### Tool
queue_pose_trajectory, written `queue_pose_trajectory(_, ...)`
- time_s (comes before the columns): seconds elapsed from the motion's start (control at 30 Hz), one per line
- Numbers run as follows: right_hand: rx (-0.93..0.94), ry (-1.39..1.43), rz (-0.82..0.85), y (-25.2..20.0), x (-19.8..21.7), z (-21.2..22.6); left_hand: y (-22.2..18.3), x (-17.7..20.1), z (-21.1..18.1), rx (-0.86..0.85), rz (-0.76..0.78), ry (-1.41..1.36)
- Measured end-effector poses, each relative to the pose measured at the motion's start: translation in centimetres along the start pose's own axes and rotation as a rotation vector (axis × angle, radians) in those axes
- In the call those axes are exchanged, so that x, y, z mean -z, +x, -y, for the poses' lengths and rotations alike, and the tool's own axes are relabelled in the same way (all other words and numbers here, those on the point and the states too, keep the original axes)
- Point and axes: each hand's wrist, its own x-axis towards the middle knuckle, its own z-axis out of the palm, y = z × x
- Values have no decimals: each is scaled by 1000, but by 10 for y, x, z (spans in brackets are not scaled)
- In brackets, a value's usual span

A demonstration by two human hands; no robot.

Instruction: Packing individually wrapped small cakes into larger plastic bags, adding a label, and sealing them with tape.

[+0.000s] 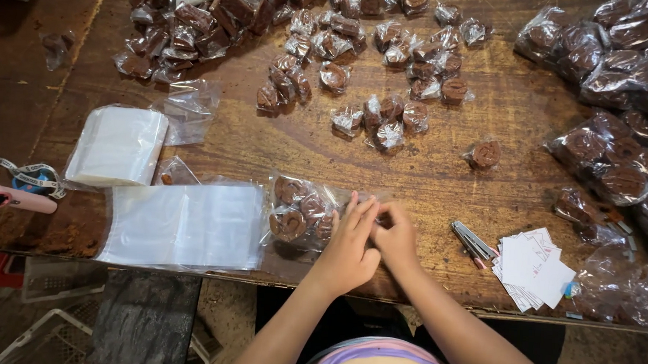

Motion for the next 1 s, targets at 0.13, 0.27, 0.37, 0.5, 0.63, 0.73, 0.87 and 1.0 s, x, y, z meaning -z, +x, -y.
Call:
queue_pose_trajectory(0.13, 64, 237, 242, 6, 7, 12, 12, 5, -3, 56, 6, -8)
queue_pose_trajectory(0.27, 185, 77, 233, 26, -4, -42, 17, 10, -20, 103, 137, -20)
queue_pose_trajectory(0.37, 53, 111, 85, 28, -9, -18, 19, 44, -39, 104, 209, 121)
queue_pose_trajectory(0.5, -151, 163, -46, 29, -14, -14, 9, 48, 32, 148, 203, 492)
queue_pose_trajectory(0.63, -333, 389, 191, 27, 2, -5, 1, 33, 51, 60, 174, 665)
queue_pose_trajectory(0.73, -287, 435, 581, 21, 22, 67, 3, 30, 51, 40, 155, 657)
queue_pose_trajectory(0.87, -85, -79, 758, 33, 27, 97, 8, 28, 43, 85, 203, 728)
queue_pose_trajectory(1.0, 82, -109, 624, 39, 21, 43, 12, 9, 42, 178, 206, 872)
